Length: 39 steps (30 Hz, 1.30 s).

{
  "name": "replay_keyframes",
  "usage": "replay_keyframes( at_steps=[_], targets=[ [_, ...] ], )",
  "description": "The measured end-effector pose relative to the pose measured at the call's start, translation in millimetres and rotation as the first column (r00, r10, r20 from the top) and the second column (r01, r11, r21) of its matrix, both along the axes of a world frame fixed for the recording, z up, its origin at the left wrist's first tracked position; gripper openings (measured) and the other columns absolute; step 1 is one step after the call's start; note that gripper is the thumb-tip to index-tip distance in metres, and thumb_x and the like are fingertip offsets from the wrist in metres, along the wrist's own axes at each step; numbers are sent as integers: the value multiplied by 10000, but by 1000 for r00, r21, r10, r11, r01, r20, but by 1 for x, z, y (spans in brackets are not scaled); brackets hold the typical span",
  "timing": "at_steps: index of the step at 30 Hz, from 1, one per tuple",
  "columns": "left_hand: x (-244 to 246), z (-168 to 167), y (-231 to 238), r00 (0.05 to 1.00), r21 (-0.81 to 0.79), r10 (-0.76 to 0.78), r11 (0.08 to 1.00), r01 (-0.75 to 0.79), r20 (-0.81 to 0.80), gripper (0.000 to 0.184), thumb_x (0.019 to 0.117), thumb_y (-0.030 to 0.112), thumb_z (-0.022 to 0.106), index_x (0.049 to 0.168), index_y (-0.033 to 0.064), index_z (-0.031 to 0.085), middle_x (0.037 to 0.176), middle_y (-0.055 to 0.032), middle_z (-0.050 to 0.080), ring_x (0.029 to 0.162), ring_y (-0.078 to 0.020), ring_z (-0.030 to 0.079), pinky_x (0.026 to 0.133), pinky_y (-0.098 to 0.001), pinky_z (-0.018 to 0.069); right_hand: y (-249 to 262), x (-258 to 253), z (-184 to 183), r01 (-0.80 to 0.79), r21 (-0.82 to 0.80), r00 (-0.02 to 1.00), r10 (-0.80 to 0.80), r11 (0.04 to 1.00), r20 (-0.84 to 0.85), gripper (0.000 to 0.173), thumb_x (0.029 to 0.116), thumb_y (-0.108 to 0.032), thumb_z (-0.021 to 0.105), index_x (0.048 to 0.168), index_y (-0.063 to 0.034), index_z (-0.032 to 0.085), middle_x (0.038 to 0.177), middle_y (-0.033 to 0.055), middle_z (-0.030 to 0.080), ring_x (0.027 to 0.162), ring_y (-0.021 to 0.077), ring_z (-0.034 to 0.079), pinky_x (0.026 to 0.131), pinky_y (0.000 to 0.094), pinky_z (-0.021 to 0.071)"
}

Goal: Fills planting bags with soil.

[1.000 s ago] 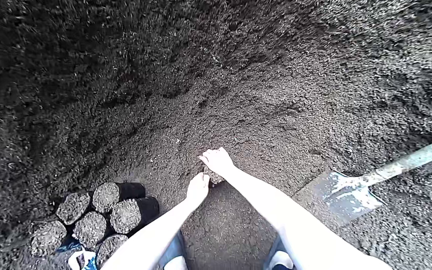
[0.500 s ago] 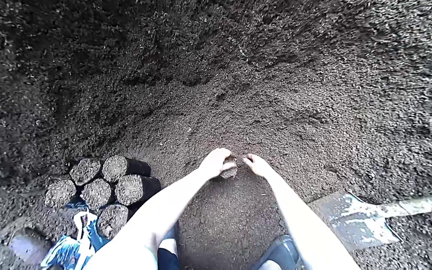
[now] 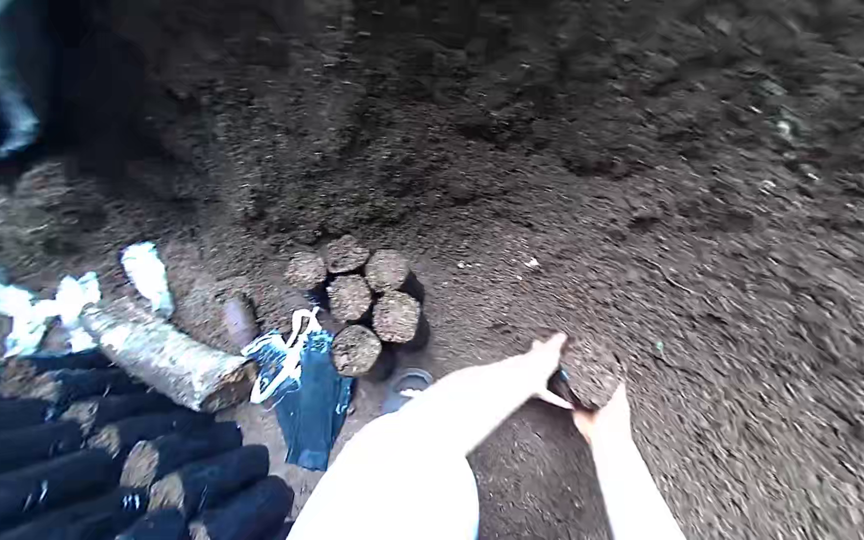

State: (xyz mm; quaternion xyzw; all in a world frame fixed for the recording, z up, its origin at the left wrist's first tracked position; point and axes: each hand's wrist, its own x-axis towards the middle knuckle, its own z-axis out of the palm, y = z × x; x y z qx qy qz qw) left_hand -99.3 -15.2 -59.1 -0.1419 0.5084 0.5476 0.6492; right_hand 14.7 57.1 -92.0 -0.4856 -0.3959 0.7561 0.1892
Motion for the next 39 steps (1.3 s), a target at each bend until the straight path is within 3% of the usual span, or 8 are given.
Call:
replay_keyframes(
  at_steps=[7,13,17,20,24,29,34,39],
  targets=[
    [-11,74,-36,988,230,108,964,-130,106,786,1054,662,308,1637,151,172,1619,-262,315,1466,-437,378,1103,-699,387,-16,-24,95,-152,223,988,141,963,61,673,1075,-616,177,1534,-171,388,1370,35,612,1210,154,620,986,438,548],
    [-43,182,-151,967,258,253,934,-247,10,747,1025,702,309,1481,123,432,1402,-182,552,1264,-317,575,997,-514,529,-104,-80,227,-445,230,895,438,865,84,620,1094,-568,182,1389,-137,514,1141,43,679,1020,148,679,852,391,588],
    [-41,239,-251,907,190,379,919,-346,-183,770,1004,746,276,1525,191,391,1451,-163,525,1314,-344,547,1024,-567,511,-172,-100,274,-701,129,709,705,702,19,707,1054,-662,197,1409,-141,518,1219,73,679,1090,218,683,894,474,591],
    [-26,248,-313,831,100,518,855,-509,-203,774,977,778,290,1489,216,434,1408,-145,564,1274,-346,578,995,-567,528,-222,-111,289,-877,85,479,874,473,80,786,1026,-716,184,1396,-118,534,1207,108,680,1061,248,688,874,482,586],
    [-3,208,-372,700,-50,711,698,-714,-71,850,922,825,381,1505,208,429,1427,-195,557,1260,-401,596,968,-569,557,-264,-127,265,-991,-3,129,980,131,150,791,1027,-712,221,1419,-95,524,1271,161,644,1110,288,664,892,512,567],
    [16,141,-386,633,-216,771,630,-746,63,801,969,769,352,1530,198,379,1455,-235,514,1267,-426,577,960,-566,548,-282,-135,210,-988,-134,-102,965,-71,240,750,1070,-631,222,1434,-32,490,1340,211,582,1183,307,623,968,518,533],
    [18,-6,-372,727,-266,686,707,-656,29,770,1025,696,357,1586,171,307,1551,-243,427,1347,-420,522,1041,-560,509,-231,-121,193,-997,-65,11,963,30,271,524,1109,-469,347,1486,-139,500,1464,122,554,1316,273,565,1073,483,476],
    [19,-17,-360,705,-332,709,669,-665,17,854,988,778,293,1615,201,239,1540,-280,425,1278,-447,573,966,-560,554,-122,-54,202,-981,12,181,887,195,425,471,1116,-424,343,1472,-172,520,1453,54,585,1286,216,608,1046,424,525]
  ],
)
